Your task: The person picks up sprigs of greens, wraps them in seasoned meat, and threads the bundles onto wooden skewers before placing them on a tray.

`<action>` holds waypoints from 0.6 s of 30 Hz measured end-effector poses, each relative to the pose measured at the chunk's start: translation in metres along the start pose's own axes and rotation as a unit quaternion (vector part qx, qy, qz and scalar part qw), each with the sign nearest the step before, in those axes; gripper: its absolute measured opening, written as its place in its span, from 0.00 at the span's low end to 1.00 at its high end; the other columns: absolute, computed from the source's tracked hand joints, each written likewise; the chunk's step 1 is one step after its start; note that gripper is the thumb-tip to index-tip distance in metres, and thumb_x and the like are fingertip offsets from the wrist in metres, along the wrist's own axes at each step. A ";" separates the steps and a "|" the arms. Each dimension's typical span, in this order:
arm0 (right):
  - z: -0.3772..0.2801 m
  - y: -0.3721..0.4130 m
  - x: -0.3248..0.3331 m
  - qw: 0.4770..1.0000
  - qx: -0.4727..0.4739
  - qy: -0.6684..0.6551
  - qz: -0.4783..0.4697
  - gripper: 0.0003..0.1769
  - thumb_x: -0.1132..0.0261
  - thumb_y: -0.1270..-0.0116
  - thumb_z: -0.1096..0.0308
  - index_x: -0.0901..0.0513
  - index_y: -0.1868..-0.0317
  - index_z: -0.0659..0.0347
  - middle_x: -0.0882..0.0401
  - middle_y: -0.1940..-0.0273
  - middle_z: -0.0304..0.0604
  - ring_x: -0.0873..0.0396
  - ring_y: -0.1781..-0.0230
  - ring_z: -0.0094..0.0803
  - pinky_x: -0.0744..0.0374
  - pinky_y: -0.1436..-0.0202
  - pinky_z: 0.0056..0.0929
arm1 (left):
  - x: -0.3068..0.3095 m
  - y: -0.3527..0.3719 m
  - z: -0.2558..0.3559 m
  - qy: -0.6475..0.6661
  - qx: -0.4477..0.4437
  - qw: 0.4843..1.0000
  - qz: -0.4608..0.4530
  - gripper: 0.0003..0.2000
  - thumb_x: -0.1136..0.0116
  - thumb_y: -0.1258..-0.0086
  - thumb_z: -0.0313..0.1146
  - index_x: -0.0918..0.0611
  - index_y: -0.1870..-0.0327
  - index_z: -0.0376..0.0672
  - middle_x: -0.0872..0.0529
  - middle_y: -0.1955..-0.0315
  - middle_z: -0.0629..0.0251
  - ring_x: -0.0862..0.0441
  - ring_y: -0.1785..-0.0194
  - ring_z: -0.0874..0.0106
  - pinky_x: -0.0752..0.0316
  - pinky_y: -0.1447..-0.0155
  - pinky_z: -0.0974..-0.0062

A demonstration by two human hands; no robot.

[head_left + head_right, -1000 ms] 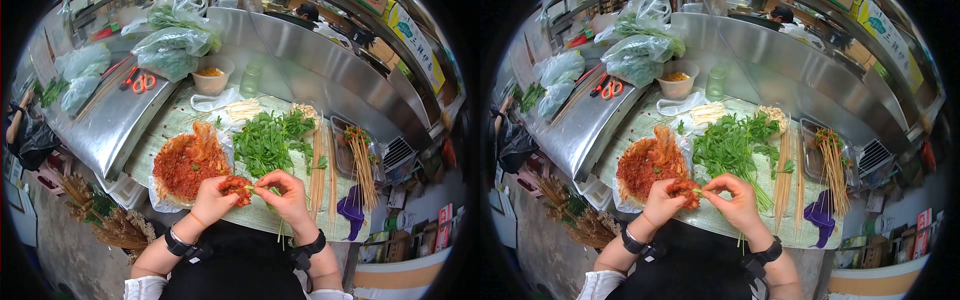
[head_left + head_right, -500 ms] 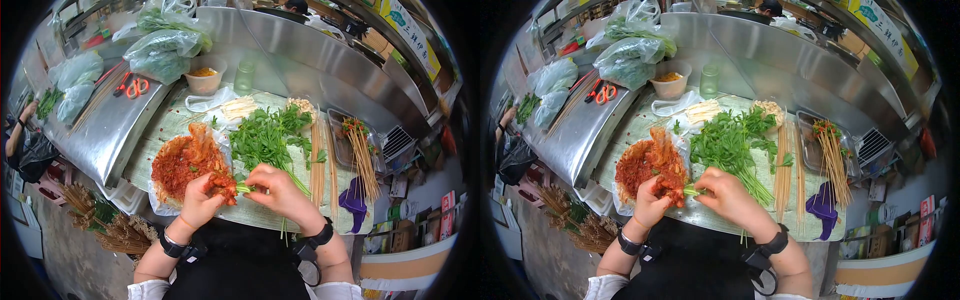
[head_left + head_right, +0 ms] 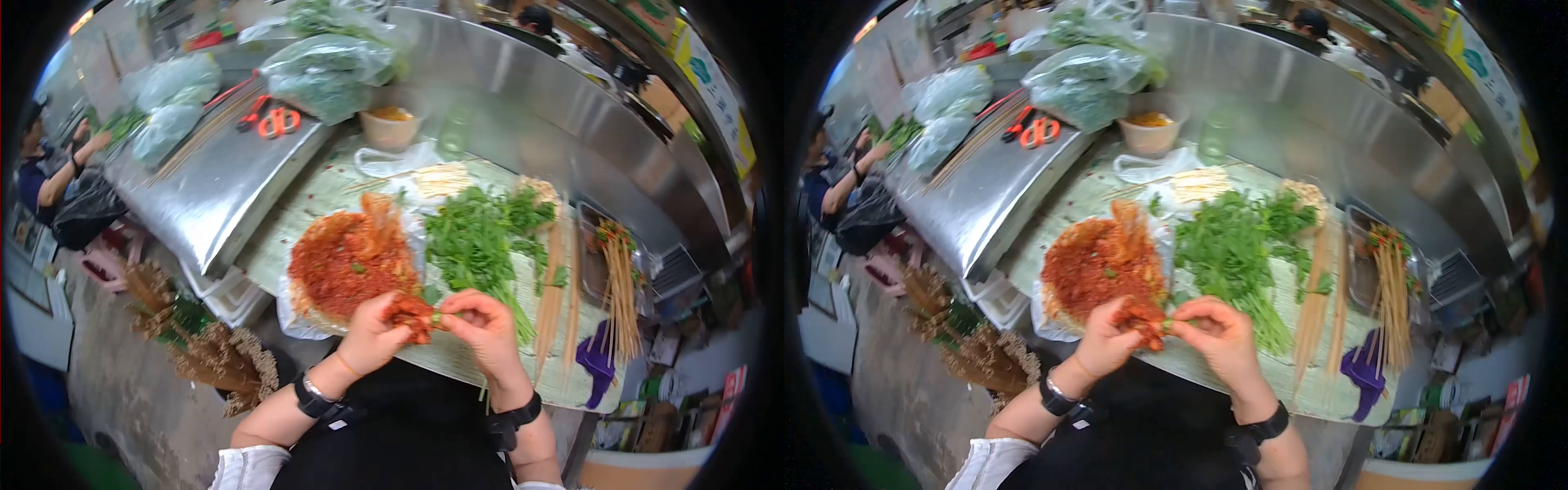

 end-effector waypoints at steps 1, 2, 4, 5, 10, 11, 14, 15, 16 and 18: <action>0.007 0.002 0.001 1.000 -0.020 -0.015 0.018 0.12 0.37 0.47 0.85 0.23 0.60 0.68 0.24 0.63 0.43 0.23 0.62 0.28 0.22 0.57 0.24 | 0.000 0.002 -0.003 0.007 -0.001 1.000 0.000 0.08 0.52 0.40 0.17 0.24 0.60 0.34 0.19 0.67 0.64 0.20 0.65 0.78 0.25 0.62 0.80; 0.011 0.004 -0.001 1.000 -0.023 -0.021 0.005 0.12 0.37 0.47 0.85 0.23 0.60 0.68 0.24 0.63 0.43 0.23 0.62 0.28 0.22 0.57 0.24 | 0.003 0.002 -0.008 -0.048 -0.013 0.999 0.002 0.08 0.51 0.40 0.18 0.24 0.61 0.34 0.19 0.67 0.64 0.20 0.66 0.77 0.24 0.62 0.79; 0.017 0.010 -0.001 0.986 -0.099 -0.117 0.063 0.10 0.37 0.45 0.85 0.23 0.62 0.68 0.22 0.64 0.43 0.21 0.63 0.27 0.22 0.57 0.24 | 0.006 0.003 -0.005 -0.232 -0.088 0.969 0.001 0.09 0.46 0.42 0.19 0.21 0.61 0.36 0.18 0.70 0.66 0.19 0.66 0.77 0.24 0.62 0.78; 0.021 0.012 0.001 0.986 -0.100 -0.121 0.058 0.10 0.37 0.45 0.85 0.23 0.62 0.68 0.22 0.64 0.43 0.21 0.63 0.27 0.22 0.57 0.24 | 0.009 0.003 -0.001 -0.236 -0.087 0.968 0.006 0.09 0.46 0.42 0.19 0.21 0.61 0.36 0.18 0.70 0.66 0.19 0.66 0.77 0.24 0.62 0.78; 0.043 0.022 0.021 0.991 -0.077 -0.052 0.100 0.07 0.37 0.43 0.83 0.25 0.65 0.66 0.23 0.67 0.42 0.22 0.69 0.27 0.22 0.60 0.23 | 0.070 -0.003 0.023 -0.486 -0.149 0.853 0.114 0.06 0.40 0.48 0.25 0.17 0.68 0.42 0.18 0.73 0.59 0.20 0.68 0.62 0.25 0.63 0.68; 0.053 0.026 0.027 0.990 -0.080 -0.055 0.103 0.07 0.37 0.43 0.83 0.25 0.65 0.66 0.23 0.67 0.42 0.22 0.69 0.27 0.22 0.60 0.23 | 0.089 -0.006 0.028 -0.549 -0.156 0.812 0.122 0.05 0.40 0.48 0.26 0.17 0.69 0.43 0.18 0.74 0.59 0.20 0.67 0.60 0.25 0.63 0.67; 0.077 0.034 0.035 0.987 -0.120 -0.026 0.106 0.06 0.38 0.43 0.83 0.25 0.65 0.67 0.23 0.67 0.41 0.22 0.68 0.25 0.22 0.60 0.22 | 0.111 -0.018 0.029 -0.672 -0.090 0.733 0.052 0.06 0.41 0.51 0.27 0.18 0.70 0.45 0.19 0.74 0.60 0.21 0.66 0.60 0.24 0.63 0.65; 0.077 0.035 0.035 0.987 -0.117 -0.025 0.109 0.06 0.38 0.43 0.83 0.24 0.64 0.67 0.23 0.66 0.41 0.22 0.66 0.25 0.23 0.59 0.22 | 0.107 -0.026 0.023 -0.680 -0.129 0.722 -0.011 0.06 0.42 0.51 0.27 0.19 0.70 0.46 0.19 0.74 0.60 0.21 0.65 0.60 0.24 0.63 0.65; 0.078 0.037 0.034 0.987 -0.113 -0.023 0.114 0.06 0.37 0.42 0.83 0.24 0.64 0.68 0.23 0.66 0.40 0.22 0.64 0.25 0.23 0.58 0.21 | 0.103 -0.029 0.019 -0.680 -0.128 0.721 -0.011 0.06 0.42 0.51 0.27 0.19 0.70 0.46 0.19 0.74 0.60 0.21 0.65 0.60 0.24 0.63 0.65; 0.080 0.036 0.036 0.988 -0.111 -0.028 0.108 0.07 0.38 0.42 0.83 0.24 0.64 0.68 0.23 0.66 0.41 0.22 0.64 0.26 0.23 0.58 0.21 | 0.095 -0.034 0.012 -0.780 -0.057 0.620 -0.073 0.04 0.44 0.50 0.29 0.19 0.72 0.46 0.19 0.76 0.60 0.19 0.67 0.61 0.23 0.65 0.67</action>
Point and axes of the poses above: each hand's wrist, its own y-axis away from the middle knuckle, its own x-axis out of the back of the hand, z = x × y, the point moved 1 cm from there along -y, towards the middle knuckle
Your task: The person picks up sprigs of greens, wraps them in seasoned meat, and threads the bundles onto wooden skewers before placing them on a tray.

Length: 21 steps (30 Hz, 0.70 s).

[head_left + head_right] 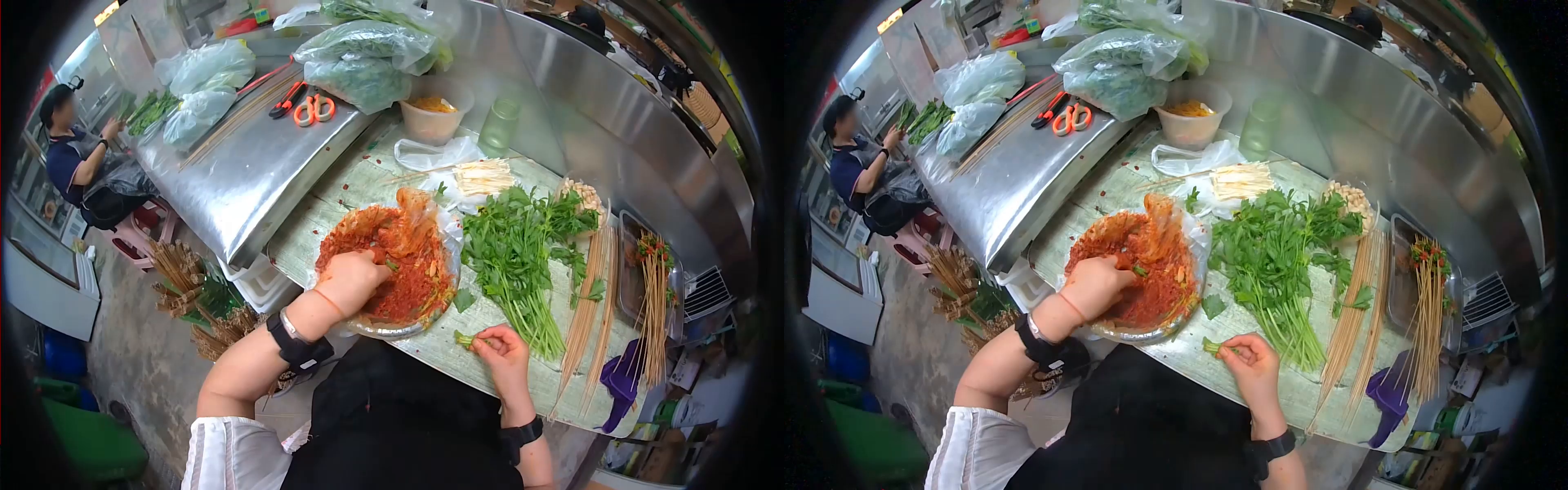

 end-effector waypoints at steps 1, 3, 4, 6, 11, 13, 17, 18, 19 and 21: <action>0.001 0.000 0.001 1.000 0.000 -0.002 -0.006 0.07 0.38 0.42 0.83 0.25 0.64 0.68 0.23 0.66 0.41 0.22 0.64 0.26 0.23 0.58 0.21 | -0.003 -0.001 0.001 -0.002 -0.001 1.000 0.002 0.04 0.44 0.50 0.29 0.19 0.72 0.46 0.19 0.76 0.60 0.19 0.67 0.61 0.23 0.65 0.67; 0.000 0.002 0.003 1.000 -0.002 0.004 -0.004 0.07 0.38 0.42 0.83 0.25 0.64 0.68 0.23 0.66 0.41 0.22 0.64 0.26 0.23 0.58 0.21 | -0.015 -0.006 0.000 -0.042 -0.018 0.999 -0.010 0.03 0.45 0.50 0.32 0.21 0.75 0.48 0.23 0.82 0.63 0.21 0.74 0.61 0.25 0.71 0.65; 0.000 0.001 0.002 1.000 -0.006 0.010 -0.006 0.07 0.38 0.42 0.84 0.25 0.64 0.68 0.23 0.66 0.41 0.22 0.64 0.26 0.23 0.58 0.21 | -0.020 -0.007 0.000 -0.073 -0.023 0.997 -0.010 0.03 0.45 0.50 0.33 0.22 0.76 0.48 0.23 0.82 0.64 0.21 0.75 0.62 0.26 0.73 0.65; 0.004 0.000 0.005 1.000 -0.008 0.004 -0.006 0.07 0.38 0.43 0.84 0.25 0.64 0.69 0.23 0.66 0.42 0.21 0.64 0.27 0.23 0.58 0.22 | -0.020 -0.008 0.000 -0.061 -0.013 0.998 -0.004 0.03 0.45 0.49 0.33 0.21 0.76 0.47 0.23 0.82 0.63 0.21 0.75 0.62 0.26 0.73 0.65; 0.004 0.000 0.005 1.000 -0.011 0.002 -0.015 0.07 0.38 0.43 0.84 0.25 0.64 0.69 0.23 0.65 0.42 0.21 0.64 0.28 0.22 0.58 0.23 | -0.021 -0.008 -0.007 -0.030 0.000 0.999 0.028 0.03 0.44 0.50 0.33 0.21 0.75 0.45 0.23 0.81 0.62 0.20 0.73 0.61 0.25 0.69 0.64; 0.004 0.001 0.005 1.000 -0.006 -0.009 -0.011 0.07 0.38 0.43 0.84 0.25 0.63 0.69 0.23 0.65 0.42 0.21 0.64 0.27 0.23 0.58 0.22 | -0.020 -0.007 -0.007 -0.035 0.029 0.999 0.004 0.05 0.42 0.50 0.33 0.21 0.73 0.45 0.22 0.78 0.61 0.21 0.71 0.60 0.26 0.66 0.64; 0.008 0.003 0.006 1.000 0.002 0.011 -0.013 0.07 0.38 0.42 0.84 0.25 0.63 0.69 0.23 0.65 0.42 0.21 0.64 0.27 0.23 0.59 0.21 | -0.002 -0.004 -0.006 0.036 0.068 0.996 0.047 0.06 0.39 0.51 0.32 0.20 0.71 0.46 0.23 0.76 0.58 0.22 0.69 0.59 0.26 0.65 0.62; 0.006 0.002 0.006 1.000 0.007 0.005 -0.018 0.07 0.38 0.42 0.84 0.25 0.63 0.69 0.23 0.65 0.42 0.21 0.64 0.27 0.23 0.59 0.21 | 0.007 -0.006 -0.006 0.035 0.069 0.994 0.073 0.05 0.39 0.51 0.32 0.20 0.72 0.45 0.22 0.76 0.57 0.21 0.67 0.59 0.26 0.64 0.63; 0.005 0.001 0.005 1.000 0.013 -0.001 -0.026 0.07 0.38 0.42 0.84 0.25 0.63 0.69 0.23 0.65 0.42 0.21 0.64 0.27 0.23 0.59 0.20 | 0.015 -0.006 -0.005 0.033 0.071 0.992 0.099 0.05 0.39 0.50 0.33 0.19 0.73 0.44 0.21 0.76 0.56 0.20 0.65 0.60 0.25 0.63 0.63; 0.007 0.001 0.005 1.000 0.008 0.008 -0.022 0.07 0.38 0.42 0.83 0.25 0.63 0.69 0.23 0.65 0.42 0.21 0.64 0.27 0.23 0.59 0.20 | 0.021 -0.009 -0.006 0.056 0.092 0.991 0.084 0.07 0.38 0.51 0.32 0.20 0.70 0.44 0.21 0.74 0.53 0.21 0.62 0.58 0.26 0.60 0.61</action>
Point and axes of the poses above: each hand's wrist, its own y-axis away from the middle knuckle, its own x-axis out of the back of the hand, z = x × y, the point moved 1 cm from there along -y, towards the middle knuckle
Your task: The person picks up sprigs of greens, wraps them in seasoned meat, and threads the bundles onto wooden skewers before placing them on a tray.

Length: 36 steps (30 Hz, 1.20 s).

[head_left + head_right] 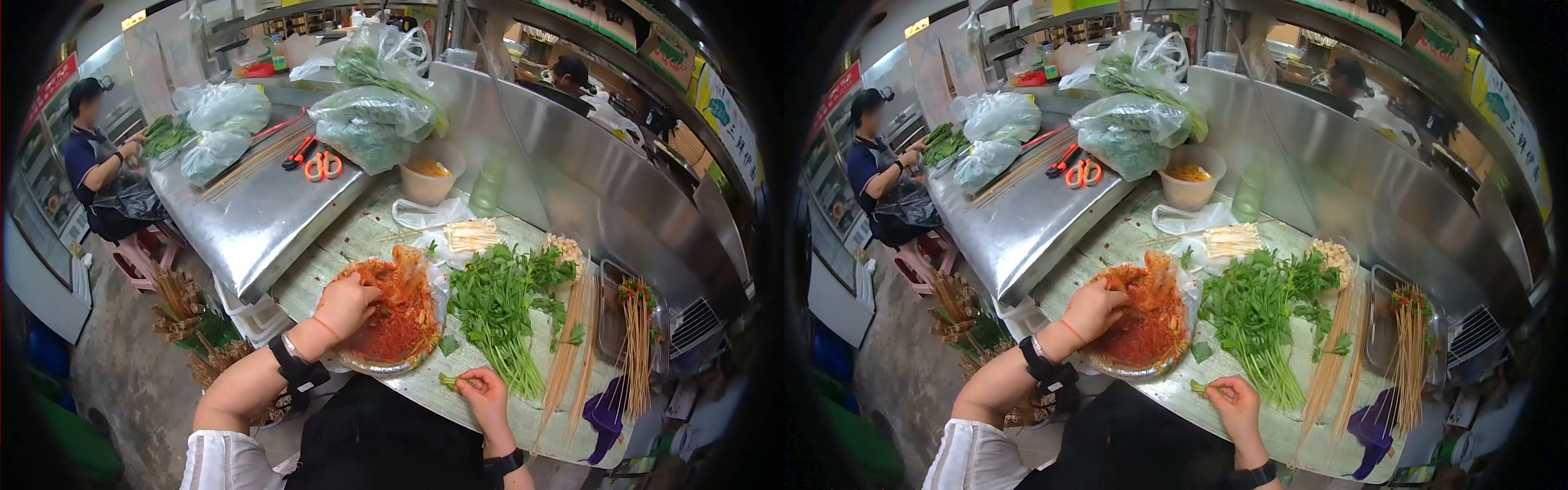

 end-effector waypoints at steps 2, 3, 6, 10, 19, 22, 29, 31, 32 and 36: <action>0.002 0.000 0.000 1.000 -0.001 0.002 0.008 0.06 0.38 0.42 0.83 0.25 0.63 0.69 0.23 0.66 0.41 0.21 0.65 0.27 0.23 0.59 0.20 | -0.006 -0.004 -0.005 0.093 -0.020 0.994 0.052 0.09 0.40 0.50 0.29 0.21 0.66 0.44 0.20 0.72 0.53 0.22 0.62 0.55 0.26 0.60 0.60; 0.001 -0.001 0.000 1.000 -0.003 0.002 0.006 0.06 0.38 0.42 0.83 0.25 0.63 0.69 0.23 0.66 0.41 0.21 0.65 0.27 0.23 0.59 0.20 | -0.007 -0.005 -0.007 0.094 -0.017 0.994 0.052 0.09 0.40 0.50 0.29 0.21 0.66 0.44 0.20 0.72 0.53 0.22 0.62 0.55 0.26 0.60 0.60; 0.000 0.001 0.002 0.999 -0.024 0.004 0.022 0.07 0.38 0.43 0.83 0.25 0.63 0.68 0.22 0.66 0.40 0.22 0.64 0.26 0.24 0.58 0.20 | -0.003 -0.010 -0.021 0.106 -0.038 0.993 0.043 0.10 0.42 0.50 0.26 0.21 0.64 0.43 0.19 0.68 0.53 0.21 0.62 0.54 0.26 0.59 0.61; 0.004 0.000 0.002 1.000 -0.005 0.005 0.013 0.07 0.38 0.43 0.83 0.25 0.63 0.68 0.23 0.67 0.40 0.22 0.66 0.25 0.24 0.59 0.20 | 0.016 -0.002 -0.042 -0.105 -0.010 0.992 -0.062 0.06 0.41 0.50 0.32 0.17 0.70 0.51 0.19 0.74 0.62 0.20 0.66 0.60 0.24 0.62 0.64; -0.001 -0.001 0.000 1.000 0.000 0.003 0.010 0.07 0.39 0.42 0.85 0.25 0.64 0.68 0.26 0.65 0.39 0.23 0.65 0.23 0.24 0.60 0.19 | -0.006 0.007 -0.015 -0.228 -0.133 0.943 -0.201 0.05 0.42 0.52 0.33 0.17 0.75 0.46 0.19 0.74 0.61 0.19 0.69 0.62 0.24 0.65 0.66; 0.001 0.001 0.002 1.000 0.006 0.012 0.013 0.06 0.39 0.42 0.85 0.25 0.64 0.69 0.26 0.65 0.39 0.23 0.64 0.24 0.24 0.59 0.19 | -0.012 0.004 -0.008 -0.255 -0.164 0.936 -0.175 0.04 0.45 0.52 0.30 0.18 0.78 0.42 0.19 0.76 0.60 0.19 0.72 0.63 0.23 0.68 0.68; -0.005 0.001 0.000 1.000 0.014 -0.019 0.004 0.07 0.39 0.43 0.84 0.25 0.64 0.68 0.26 0.65 0.40 0.22 0.66 0.26 0.23 0.59 0.21 | -0.003 -0.005 -0.023 -0.097 -0.041 0.983 -0.150 0.07 0.43 0.48 0.31 0.18 0.69 0.42 0.18 0.75 0.55 0.18 0.67 0.57 0.24 0.63 0.64; -0.005 0.001 0.001 1.000 0.011 -0.024 0.004 0.07 0.38 0.43 0.84 0.24 0.64 0.68 0.25 0.65 0.40 0.22 0.65 0.26 0.23 0.59 0.21 | 0.007 -0.008 -0.031 -0.001 0.049 0.990 -0.130 0.09 0.42 0.46 0.33 0.19 0.63 0.48 0.18 0.71 0.55 0.20 0.64 0.55 0.24 0.59 0.62; -0.006 0.001 0.001 1.000 0.009 -0.027 0.001 0.07 0.38 0.43 0.84 0.24 0.64 0.68 0.25 0.65 0.40 0.22 0.65 0.26 0.23 0.59 0.22 | 0.007 -0.005 -0.034 -0.003 0.041 0.991 -0.131 0.09 0.42 0.46 0.33 0.19 0.63 0.48 0.18 0.71 0.55 0.20 0.64 0.55 0.24 0.59 0.62; 0.005 0.001 0.007 1.000 0.006 -0.020 0.002 0.05 0.37 0.43 0.81 0.23 0.65 0.66 0.23 0.68 0.38 0.23 0.66 0.22 0.25 0.60 0.19 | 0.004 -0.002 -0.028 0.033 -0.046 0.984 -0.166 0.11 0.41 0.47 0.34 0.20 0.61 0.49 0.17 0.69 0.58 0.19 0.63 0.57 0.24 0.58 0.62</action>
Point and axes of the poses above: each hand's wrist, its own y-axis away from the middle knuckle, its own x-axis out of the back of the hand, z = x × y, the point moved 1 cm from there along -y, towards the middle knuckle
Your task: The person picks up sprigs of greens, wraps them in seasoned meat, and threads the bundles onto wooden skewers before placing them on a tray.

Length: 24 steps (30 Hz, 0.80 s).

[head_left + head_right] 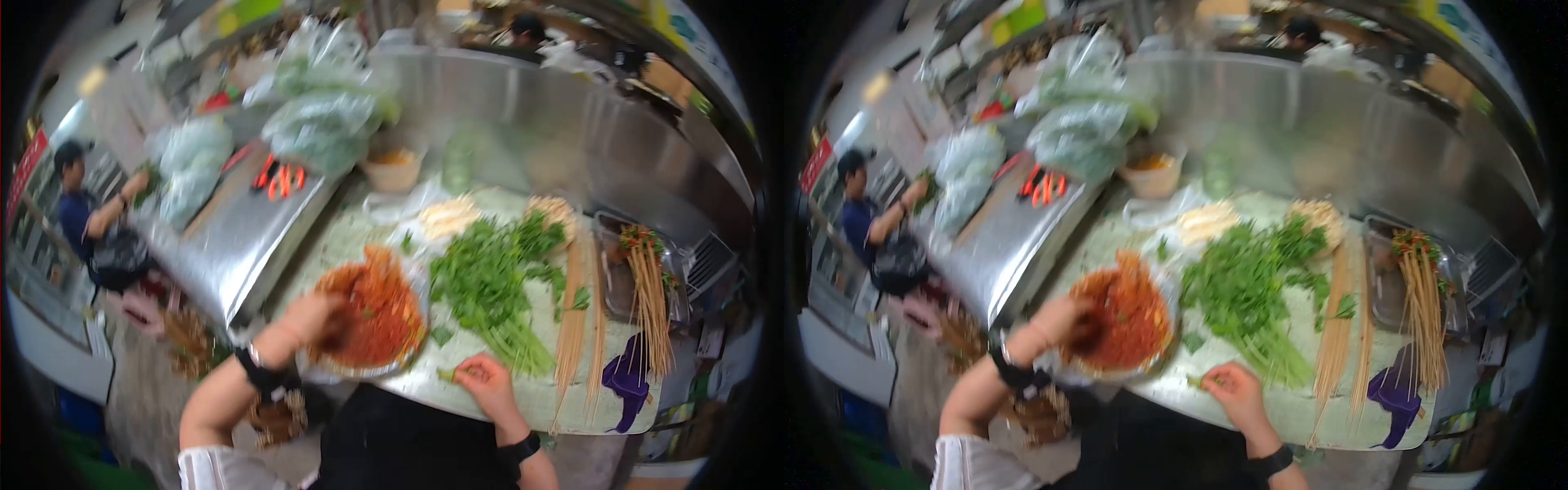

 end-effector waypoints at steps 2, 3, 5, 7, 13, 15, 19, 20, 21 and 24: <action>-0.001 0.001 0.004 0.998 -0.007 0.062 -0.010 0.05 0.35 0.43 0.78 0.22 0.65 0.66 0.23 0.69 0.36 0.24 0.68 0.17 0.26 0.64 0.16 | -0.001 0.000 0.015 -0.144 0.042 0.985 -0.081 0.11 0.43 0.45 0.38 0.19 0.61 0.51 0.16 0.70 0.61 0.18 0.63 0.61 0.23 0.60 0.64; -0.001 0.001 0.004 0.999 0.002 0.032 -0.015 0.05 0.35 0.42 0.77 0.21 0.65 0.66 0.22 0.69 0.36 0.23 0.68 0.18 0.25 0.64 0.16 | 0.004 -0.003 0.027 -0.198 0.045 0.973 -0.111 0.10 0.43 0.46 0.37 0.18 0.63 0.51 0.16 0.70 0.61 0.17 0.64 0.62 0.22 0.62 0.64; -0.003 0.001 0.003 1.000 0.022 -0.003 -0.012 0.06 0.35 0.42 0.76 0.21 0.64 0.66 0.22 0.69 0.37 0.23 0.68 0.19 0.25 0.64 0.16 | -0.004 -0.004 0.034 -0.294 0.052 0.944 -0.140 0.08 0.43 0.46 0.36 0.17 0.67 0.50 0.16 0.71 0.61 0.16 0.66 0.63 0.22 0.66 0.65; -0.004 0.003 0.004 0.999 -0.004 -0.011 -0.032 0.07 0.35 0.41 0.75 0.21 0.63 0.66 0.21 0.67 0.38 0.21 0.66 0.20 0.24 0.63 0.17 | -0.018 -0.006 0.027 -0.342 0.046 0.929 -0.134 0.07 0.43 0.47 0.36 0.16 0.69 0.49 0.16 0.71 0.61 0.16 0.67 0.64 0.22 0.67 0.65; -0.002 0.003 0.008 0.999 0.003 -0.025 -0.044 0.07 0.35 0.40 0.74 0.22 0.62 0.66 0.21 0.66 0.39 0.21 0.65 0.22 0.23 0.62 0.18 | -0.008 -0.017 0.021 -0.359 0.020 0.921 -0.149 0.08 0.43 0.47 0.35 0.15 0.67 0.49 0.16 0.70 0.60 0.17 0.67 0.62 0.22 0.66 0.66; -0.003 0.005 0.008 0.999 -0.001 -0.030 -0.045 0.07 0.35 0.40 0.74 0.22 0.62 0.66 0.21 0.66 0.38 0.21 0.65 0.21 0.23 0.61 0.18 | 0.008 -0.017 0.025 -0.138 0.003 0.985 -0.107 0.08 0.43 0.47 0.34 0.16 0.67 0.48 0.16 0.69 0.61 0.18 0.66 0.59 0.23 0.61 0.68; 0.006 0.001 0.010 0.998 0.005 -0.039 -0.044 0.06 0.34 0.41 0.74 0.21 0.64 0.65 0.22 0.67 0.35 0.24 0.67 0.19 0.25 0.62 0.17 | 0.009 -0.012 0.027 0.072 0.011 0.997 -0.011 0.11 0.42 0.46 0.32 0.18 0.61 0.45 0.16 0.68 0.59 0.19 0.64 0.59 0.24 0.58 0.70; 0.008 0.002 0.010 0.999 -0.001 -0.035 -0.039 0.06 0.34 0.42 0.74 0.21 0.64 0.64 0.22 0.67 0.35 0.25 0.67 0.18 0.25 0.63 0.17 | 0.008 -0.010 0.031 0.177 0.008 0.984 0.001 0.11 0.43 0.45 0.30 0.19 0.60 0.42 0.17 0.70 0.57 0.18 0.64 0.64 0.24 0.58 0.71; 0.010 0.002 0.010 0.999 0.005 -0.025 -0.038 0.06 0.34 0.42 0.74 0.21 0.64 0.64 0.23 0.68 0.34 0.25 0.68 0.17 0.26 0.64 0.16 | -0.002 -0.011 0.025 0.235 0.016 0.972 0.018 0.10 0.45 0.44 0.27 0.20 0.61 0.39 0.17 0.71 0.61 0.20 0.66 0.72 0.25 0.57 0.76; 0.015 -0.001 0.009 0.999 0.031 0.000 -0.036 0.05 0.35 0.41 0.77 0.22 0.65 0.64 0.24 0.67 0.35 0.24 0.66 0.19 0.25 0.63 0.17 | -0.001 -0.007 0.043 0.463 0.066 0.884 0.005 0.10 0.49 0.45 0.20 0.20 0.62 0.39 0.20 0.68 0.74 0.26 0.64 0.84 0.28 0.58 0.84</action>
Point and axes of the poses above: each hand's wrist, its own y-axis away from the middle knuckle, its own x-axis out of the back of the hand, z = x × y, the point moved 1 cm from there along -y, towards the middle knuckle
